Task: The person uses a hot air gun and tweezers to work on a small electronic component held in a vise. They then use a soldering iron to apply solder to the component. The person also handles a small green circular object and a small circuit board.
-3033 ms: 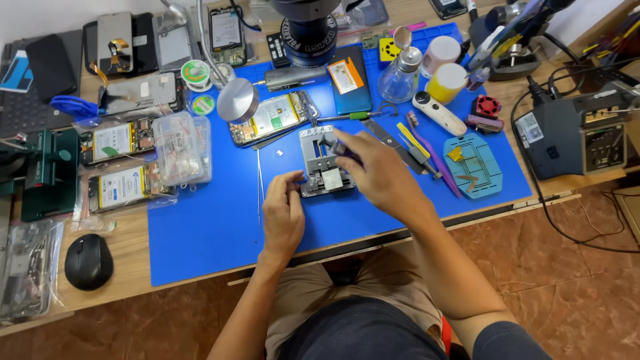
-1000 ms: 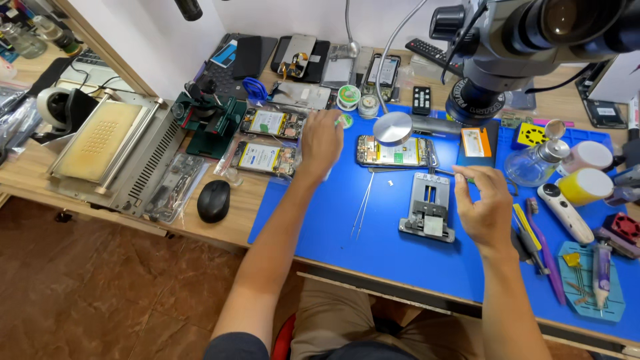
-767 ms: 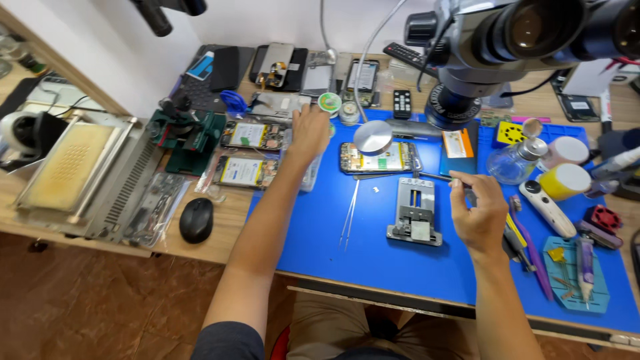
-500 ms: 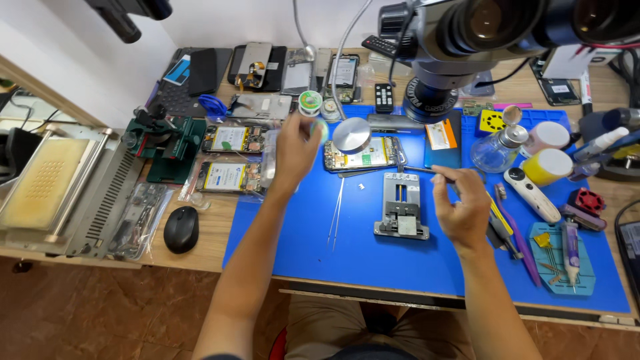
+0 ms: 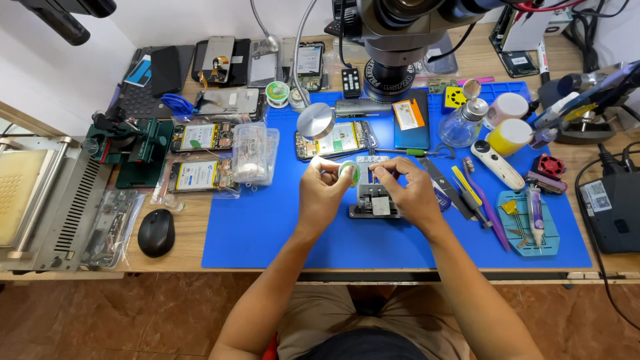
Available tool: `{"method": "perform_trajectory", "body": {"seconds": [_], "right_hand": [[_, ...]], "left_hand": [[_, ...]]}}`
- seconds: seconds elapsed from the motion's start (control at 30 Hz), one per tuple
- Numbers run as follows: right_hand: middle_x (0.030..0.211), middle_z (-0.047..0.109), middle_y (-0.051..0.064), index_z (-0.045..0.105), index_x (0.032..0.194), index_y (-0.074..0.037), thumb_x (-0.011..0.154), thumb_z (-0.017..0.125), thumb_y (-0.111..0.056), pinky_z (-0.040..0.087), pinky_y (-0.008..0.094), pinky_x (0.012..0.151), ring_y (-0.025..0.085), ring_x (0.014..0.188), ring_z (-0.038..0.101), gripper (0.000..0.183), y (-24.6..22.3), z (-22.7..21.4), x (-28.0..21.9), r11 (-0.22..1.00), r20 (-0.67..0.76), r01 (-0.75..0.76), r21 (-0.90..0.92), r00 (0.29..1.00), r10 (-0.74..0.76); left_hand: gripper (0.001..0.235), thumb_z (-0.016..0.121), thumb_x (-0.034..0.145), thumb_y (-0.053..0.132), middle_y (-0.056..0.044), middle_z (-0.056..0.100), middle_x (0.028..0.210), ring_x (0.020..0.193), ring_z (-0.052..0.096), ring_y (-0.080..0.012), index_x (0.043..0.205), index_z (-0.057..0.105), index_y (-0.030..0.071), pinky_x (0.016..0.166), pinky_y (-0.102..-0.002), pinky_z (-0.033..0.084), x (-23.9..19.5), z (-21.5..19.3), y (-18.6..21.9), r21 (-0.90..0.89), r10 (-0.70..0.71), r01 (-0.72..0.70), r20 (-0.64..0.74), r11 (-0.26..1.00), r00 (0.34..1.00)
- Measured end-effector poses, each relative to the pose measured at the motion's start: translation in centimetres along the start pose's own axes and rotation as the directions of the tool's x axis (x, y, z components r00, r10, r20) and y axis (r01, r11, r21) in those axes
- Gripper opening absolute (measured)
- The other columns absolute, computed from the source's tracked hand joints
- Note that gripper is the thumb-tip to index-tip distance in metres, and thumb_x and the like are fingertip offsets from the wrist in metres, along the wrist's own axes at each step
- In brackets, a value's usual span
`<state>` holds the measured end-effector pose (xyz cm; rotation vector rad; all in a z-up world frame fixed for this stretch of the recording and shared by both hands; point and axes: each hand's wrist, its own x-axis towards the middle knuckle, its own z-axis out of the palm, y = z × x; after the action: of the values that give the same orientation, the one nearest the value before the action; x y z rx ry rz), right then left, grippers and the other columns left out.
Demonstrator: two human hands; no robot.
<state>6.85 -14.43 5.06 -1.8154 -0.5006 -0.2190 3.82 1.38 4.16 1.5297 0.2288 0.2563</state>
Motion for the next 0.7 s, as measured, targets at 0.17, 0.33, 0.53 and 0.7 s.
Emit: {"method": "perform_trajectory", "body": {"seconds": [0.17, 0.33, 0.53, 0.7], "right_hand": [[0.070, 0.062, 0.005, 0.069, 0.085, -0.009, 0.082, 0.069, -0.019, 0.045, 0.027, 0.070, 0.016, 0.070, 0.056, 0.011, 0.2, 0.0, 0.0, 1.000, 0.053, -0.018, -0.003, 0.998, 0.018], [0.069, 0.063, 0.004, 0.069, 0.084, -0.007, 0.086, 0.062, -0.016, 0.044, 0.027, 0.068, 0.011, 0.067, 0.048, 0.011, 1.4, -0.4, -0.1, 0.976, 0.116, -0.196, 0.095, 0.976, 0.185], [0.071, 0.063, 0.004, 0.067, 0.083, -0.004, 0.090, 0.053, -0.018, 0.042, 0.021, 0.068, 0.010, 0.070, 0.052, 0.021, -0.7, -0.8, 0.1, 0.880, 0.188, -0.367, 0.302, 0.928, 0.322], [0.072, 0.064, 0.008, 0.068, 0.088, -0.005, 0.092, 0.054, -0.022, 0.044, 0.024, 0.069, 0.013, 0.069, 0.055, 0.022, 0.1, -1.1, 0.4, 0.933, 0.103, -0.305, 0.189, 0.951, 0.290]], "left_hand": [[0.018, 0.066, 0.081, 0.014, -0.002, 0.053, 0.054, 0.053, 0.046, -0.0030, 0.087, 0.056, 0.001, 0.045, -0.017, 0.036, -0.6, 0.4, 0.3, 0.030, 0.030, -0.030, 0.012, 0.999, 0.999], [0.015, 0.064, 0.080, 0.008, -0.011, 0.065, 0.074, 0.061, 0.054, -0.0061, 0.087, 0.054, 0.000, 0.052, -0.017, 0.042, -0.9, 0.4, 0.3, 0.003, 0.050, -0.050, 0.104, 0.999, 0.993], [0.018, 0.060, 0.082, 0.007, -0.013, 0.063, 0.084, 0.074, 0.060, -0.0113, 0.098, 0.054, 0.000, 0.060, -0.024, 0.048, -1.2, -0.1, -0.1, -0.022, -0.020, 0.028, 0.279, 0.999, 0.960], [0.020, 0.059, 0.081, 0.005, -0.015, 0.062, 0.084, 0.074, 0.061, -0.0133, 0.099, 0.054, -0.003, 0.060, -0.024, 0.051, -1.0, -0.3, -1.1, -0.038, -0.033, 0.043, 0.237, 0.998, 0.971]]}}
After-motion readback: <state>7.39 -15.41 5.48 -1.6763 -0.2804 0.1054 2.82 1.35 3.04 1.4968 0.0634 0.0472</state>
